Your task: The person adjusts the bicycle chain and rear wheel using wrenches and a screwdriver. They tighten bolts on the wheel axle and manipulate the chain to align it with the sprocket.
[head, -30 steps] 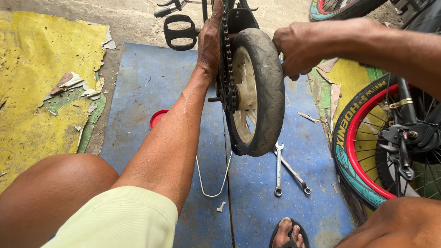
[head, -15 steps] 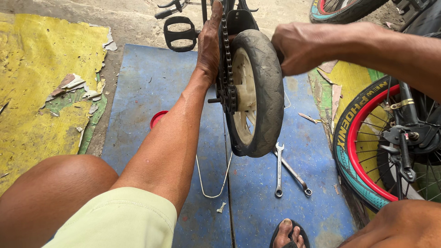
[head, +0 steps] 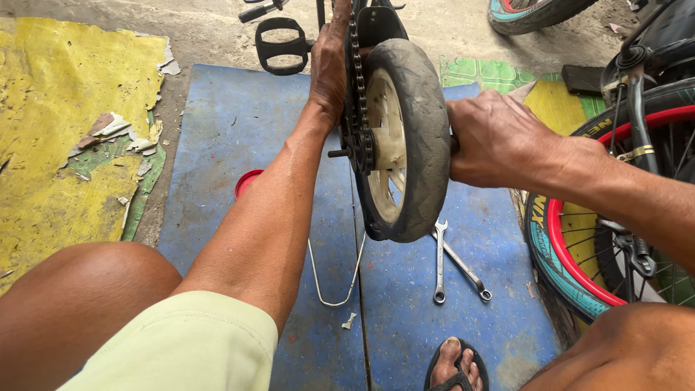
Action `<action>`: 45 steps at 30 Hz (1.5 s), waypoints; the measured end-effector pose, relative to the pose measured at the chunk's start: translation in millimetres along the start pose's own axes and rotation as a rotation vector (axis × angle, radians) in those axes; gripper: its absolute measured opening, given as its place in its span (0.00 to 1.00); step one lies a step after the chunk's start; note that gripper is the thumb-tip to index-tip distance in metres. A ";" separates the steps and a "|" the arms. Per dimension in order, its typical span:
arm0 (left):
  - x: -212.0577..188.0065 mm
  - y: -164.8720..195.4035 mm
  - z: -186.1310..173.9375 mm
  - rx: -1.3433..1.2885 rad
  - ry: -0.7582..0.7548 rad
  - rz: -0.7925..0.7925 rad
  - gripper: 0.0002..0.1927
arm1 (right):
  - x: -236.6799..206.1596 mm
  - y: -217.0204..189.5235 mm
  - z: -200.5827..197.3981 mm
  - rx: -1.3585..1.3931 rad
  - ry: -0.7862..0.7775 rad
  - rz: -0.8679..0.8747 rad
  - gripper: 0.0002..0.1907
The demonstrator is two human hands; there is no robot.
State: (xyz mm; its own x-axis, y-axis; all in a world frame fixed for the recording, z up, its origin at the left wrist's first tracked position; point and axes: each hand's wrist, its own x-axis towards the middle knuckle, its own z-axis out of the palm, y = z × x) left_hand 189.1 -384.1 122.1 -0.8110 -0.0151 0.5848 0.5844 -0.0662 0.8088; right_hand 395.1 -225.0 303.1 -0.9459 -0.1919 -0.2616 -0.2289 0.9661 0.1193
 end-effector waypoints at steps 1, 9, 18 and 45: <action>-1.5 -3.2 -0.4 0.161 -0.027 0.172 0.33 | -0.6 -1.5 0.8 0.014 0.027 -0.039 0.19; 2.4 -6.7 -3.8 0.338 0.027 0.280 0.39 | 2.6 8.7 11.2 0.055 -0.038 -0.050 0.12; -7.4 32.0 -15.3 0.342 0.004 0.175 0.23 | 0.5 28.3 21.4 0.750 -0.129 -0.037 0.33; -108.6 366.4 -164.5 0.893 -0.245 0.406 0.13 | 69.0 114.1 128.0 0.908 -0.191 0.178 0.31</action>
State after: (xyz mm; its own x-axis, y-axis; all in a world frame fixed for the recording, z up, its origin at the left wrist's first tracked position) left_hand 486.9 -570.8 344.7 -0.5773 0.3412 0.7419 0.7025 0.6707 0.2382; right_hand 333.1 -105.8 176.1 -0.8778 -0.0749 -0.4732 0.2575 0.7591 -0.5979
